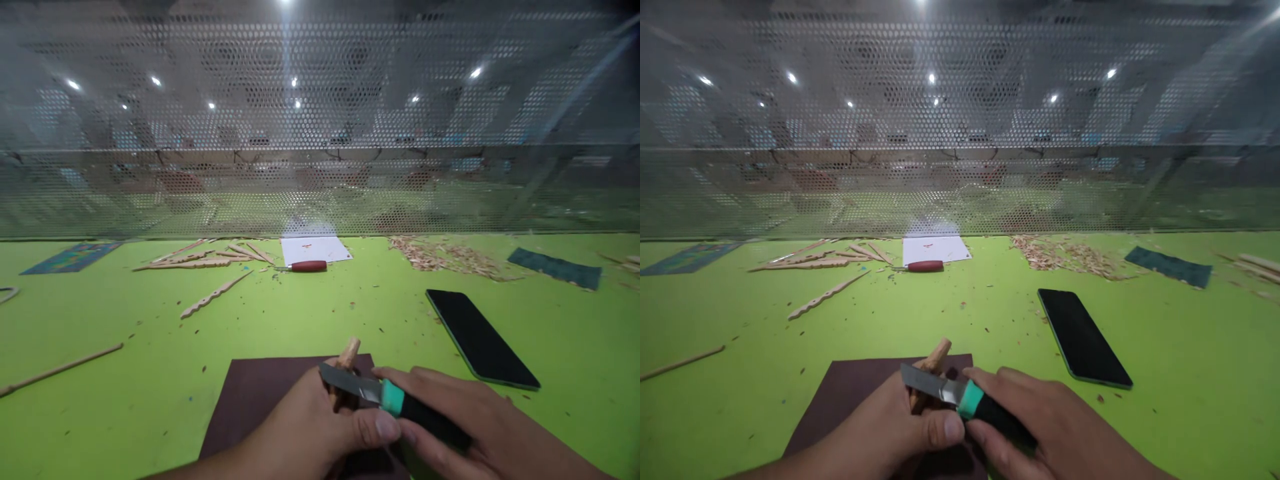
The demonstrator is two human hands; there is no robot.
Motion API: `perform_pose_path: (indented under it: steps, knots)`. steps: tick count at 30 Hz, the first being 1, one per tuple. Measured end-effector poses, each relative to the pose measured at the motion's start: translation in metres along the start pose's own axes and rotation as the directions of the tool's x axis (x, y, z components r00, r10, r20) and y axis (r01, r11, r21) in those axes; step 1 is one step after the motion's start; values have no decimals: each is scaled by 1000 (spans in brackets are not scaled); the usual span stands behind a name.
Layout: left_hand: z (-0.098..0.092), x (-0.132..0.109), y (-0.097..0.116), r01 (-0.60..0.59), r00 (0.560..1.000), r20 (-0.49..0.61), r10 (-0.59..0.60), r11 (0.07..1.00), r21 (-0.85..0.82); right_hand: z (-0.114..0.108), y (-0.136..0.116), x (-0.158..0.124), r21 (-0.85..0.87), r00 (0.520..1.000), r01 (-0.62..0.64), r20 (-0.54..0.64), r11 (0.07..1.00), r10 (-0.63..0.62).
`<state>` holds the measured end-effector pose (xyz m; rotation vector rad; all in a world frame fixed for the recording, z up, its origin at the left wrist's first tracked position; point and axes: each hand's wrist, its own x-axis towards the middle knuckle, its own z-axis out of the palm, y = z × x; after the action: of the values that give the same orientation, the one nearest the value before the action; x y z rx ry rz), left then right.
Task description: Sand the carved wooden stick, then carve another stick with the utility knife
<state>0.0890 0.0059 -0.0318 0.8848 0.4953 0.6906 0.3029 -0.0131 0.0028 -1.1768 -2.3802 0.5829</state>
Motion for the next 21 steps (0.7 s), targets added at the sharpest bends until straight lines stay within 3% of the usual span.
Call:
perform_pose_path:
  steps: [5, 17, 21]
  knots:
    - [2, -2, 3, 10, 992, -125, 7, 991, 134, 1, 2, -3, -5, 1000, 4, 11, 1000, -4]
    - [1, 0, -2, 24, 990, -140, 2, 983, 180, 2, 3, -4, -10, 1000, 11, -1, 1000, -11]
    - [4, 1, -1, 34, 986, -164, -1, 979, 199, 8, 4, -9, -80, 998, -7, -65, 997, 1]
